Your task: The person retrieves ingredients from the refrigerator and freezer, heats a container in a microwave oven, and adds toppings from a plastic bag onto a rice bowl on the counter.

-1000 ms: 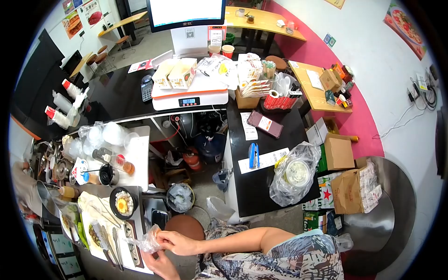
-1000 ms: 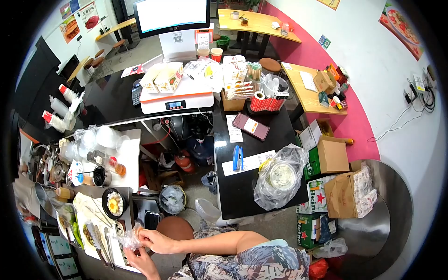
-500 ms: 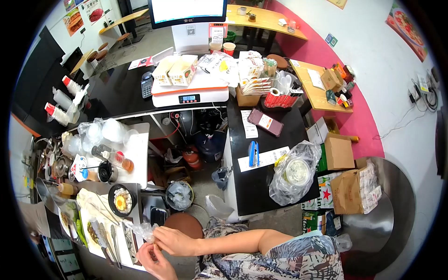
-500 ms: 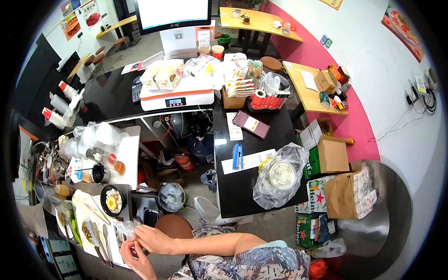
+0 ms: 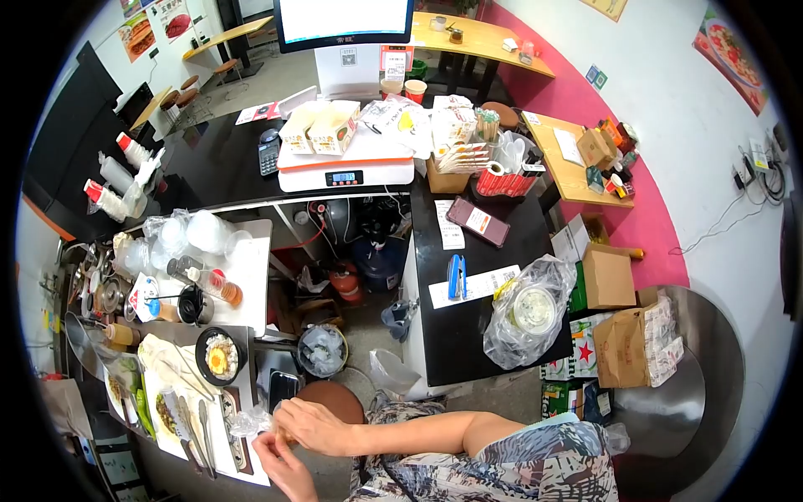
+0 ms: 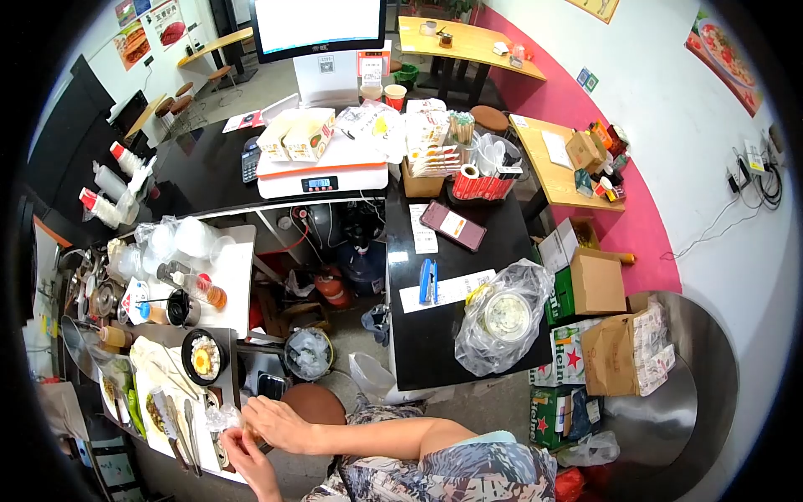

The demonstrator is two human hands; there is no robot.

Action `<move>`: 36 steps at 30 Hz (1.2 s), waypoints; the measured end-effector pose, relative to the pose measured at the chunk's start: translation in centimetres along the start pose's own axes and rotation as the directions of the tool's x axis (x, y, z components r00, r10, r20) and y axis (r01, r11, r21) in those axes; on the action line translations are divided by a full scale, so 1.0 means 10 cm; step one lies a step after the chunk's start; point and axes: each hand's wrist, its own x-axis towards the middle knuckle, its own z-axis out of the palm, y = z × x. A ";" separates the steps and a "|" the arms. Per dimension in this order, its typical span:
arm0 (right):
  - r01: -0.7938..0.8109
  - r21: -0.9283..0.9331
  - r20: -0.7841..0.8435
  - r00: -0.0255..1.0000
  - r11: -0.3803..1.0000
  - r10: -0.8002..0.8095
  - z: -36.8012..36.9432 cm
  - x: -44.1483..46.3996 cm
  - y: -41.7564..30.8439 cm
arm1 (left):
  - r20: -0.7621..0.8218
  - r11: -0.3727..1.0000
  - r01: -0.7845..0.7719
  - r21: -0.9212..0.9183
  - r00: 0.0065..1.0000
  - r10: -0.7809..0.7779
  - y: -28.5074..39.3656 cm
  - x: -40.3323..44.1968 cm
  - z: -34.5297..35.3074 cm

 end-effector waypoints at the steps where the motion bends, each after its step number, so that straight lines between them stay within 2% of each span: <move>1: -0.004 -0.030 0.007 1.000 1.000 0.004 0.00 0.00 0.00 | -0.015 0.999 -0.015 0.049 1.000 0.016 0.03 -0.02 0.02; 3: -0.004 0.016 0.000 1.000 1.000 0.004 -0.02 -0.01 -0.04 | -0.034 0.995 -0.025 0.098 0.999 0.028 0.03 -0.05 0.02; 5: -0.007 0.063 -0.007 1.000 0.998 0.008 -0.01 0.00 -0.11 | -0.006 0.913 -0.165 0.372 0.984 0.180 0.02 -0.07 0.01; 6: -0.008 0.100 -0.048 0.999 0.995 0.013 0.00 0.01 -0.15 | -0.007 0.914 -0.165 0.371 0.984 0.180 0.13 -0.05 -0.01; 7: -0.008 0.137 -0.091 0.996 0.991 0.021 0.00 0.02 -0.17 | -0.076 0.913 -0.134 0.385 0.981 0.176 0.35 -0.03 -0.03; 8: -0.009 0.135 -0.091 0.996 0.991 0.021 0.00 0.02 -0.19 | -0.144 0.912 -0.101 0.397 0.975 0.171 0.47 -0.01 -0.06; 9: -0.010 0.159 -0.088 0.996 0.987 0.024 0.00 0.03 -0.20 | -0.144 0.913 -0.102 0.396 0.975 0.171 0.47 -0.02 -0.08; 11: -0.008 0.183 -0.085 0.996 0.983 0.024 0.01 0.03 -0.20 | -0.165 0.952 -0.077 0.295 0.978 0.130 0.45 -0.03 -0.13; 15: -0.055 0.258 -0.035 0.997 0.965 0.066 0.05 0.00 -0.19 | -0.151 0.951 -0.090 0.295 0.979 0.139 0.36 -0.03 -0.17; 17: -0.064 0.272 -0.033 0.997 0.960 0.076 0.06 0.00 -0.20 | -0.157 0.967 -0.036 0.251 0.985 0.077 0.35 -0.03 -0.17; 20: -0.047 0.285 -0.057 0.996 0.957 0.066 0.07 0.02 -0.22 | -0.147 0.952 -0.067 0.298 0.982 0.115 0.39 -0.01 -0.21; 22: -0.093 0.297 -0.025 0.994 0.950 0.105 0.04 0.03 -0.24 | -0.143 0.951 -0.075 0.300 0.982 0.122 0.41 0.01 -0.21; 29: -0.051 0.290 -0.077 0.994 0.956 0.076 0.00 0.03 -0.24 | -0.134 0.945 -0.099 0.313 0.980 0.147 0.42 0.03 -0.18; 36: -0.053 0.311 -0.034 0.997 0.949 0.067 -0.12 0.02 -0.17 | -0.121 0.933 -0.091 0.348 0.983 0.140 0.52 0.01 -0.07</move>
